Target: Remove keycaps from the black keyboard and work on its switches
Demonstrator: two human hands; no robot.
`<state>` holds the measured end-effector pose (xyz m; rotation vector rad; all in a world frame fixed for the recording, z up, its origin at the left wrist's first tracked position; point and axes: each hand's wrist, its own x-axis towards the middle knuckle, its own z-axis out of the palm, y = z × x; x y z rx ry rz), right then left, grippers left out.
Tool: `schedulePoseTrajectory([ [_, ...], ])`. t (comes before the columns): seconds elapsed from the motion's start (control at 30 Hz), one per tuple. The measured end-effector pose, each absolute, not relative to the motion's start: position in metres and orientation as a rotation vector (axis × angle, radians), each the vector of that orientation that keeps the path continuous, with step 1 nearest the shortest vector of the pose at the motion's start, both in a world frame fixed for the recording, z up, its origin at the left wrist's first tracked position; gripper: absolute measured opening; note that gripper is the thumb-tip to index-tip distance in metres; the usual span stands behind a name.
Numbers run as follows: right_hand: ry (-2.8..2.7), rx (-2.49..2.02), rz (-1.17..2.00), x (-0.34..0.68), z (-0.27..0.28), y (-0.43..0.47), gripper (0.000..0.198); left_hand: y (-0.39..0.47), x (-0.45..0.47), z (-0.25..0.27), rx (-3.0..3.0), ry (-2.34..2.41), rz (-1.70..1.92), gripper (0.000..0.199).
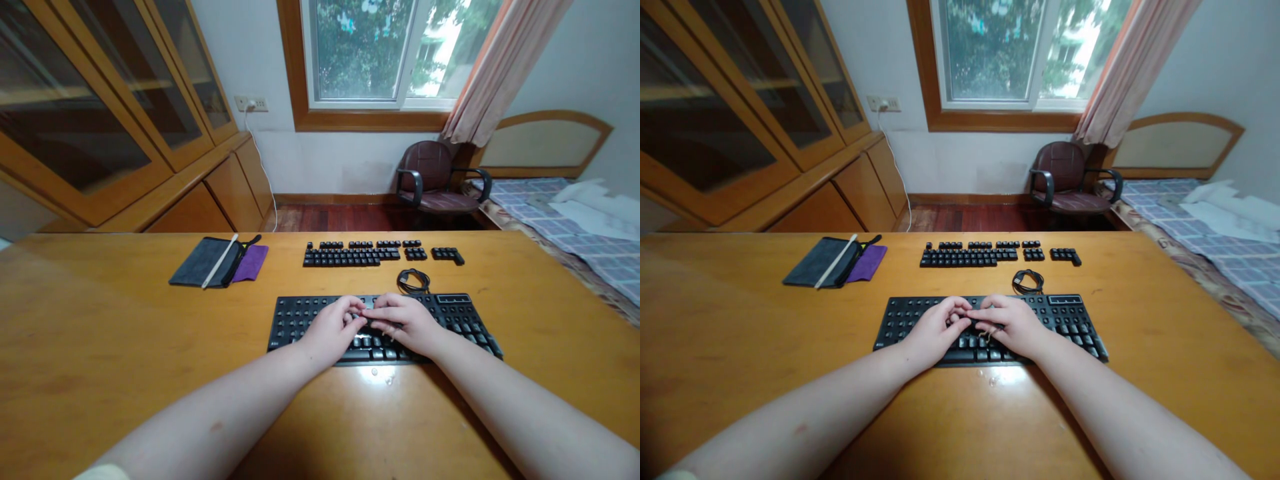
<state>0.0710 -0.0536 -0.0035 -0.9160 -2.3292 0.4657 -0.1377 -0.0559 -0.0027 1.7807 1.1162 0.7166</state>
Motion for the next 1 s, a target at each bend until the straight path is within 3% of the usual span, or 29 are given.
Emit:
schedulePoseTrajectory([
  [0.3,-2.114,-1.024,0.476,0.071,-0.001,-0.054,0.015,-0.057,-0.137,-0.003,1.685,1.058,0.776,0.032],
  [0.57,-1.891,-1.695,0.314,0.099,0.039,0.010,0.022,-0.058,-0.136,0.003,1.694,1.096,0.760,0.026],
  [0.7,-1.904,-1.977,0.358,0.101,0.027,0.039,0.019,-0.058,-0.137,0.004,1.723,1.113,0.756,0.025],
  [1.0,-2.050,-2.073,0.284,0.090,0.000,0.035,0.015,-0.058,-0.136,0.007,1.759,1.113,0.742,0.021],
])
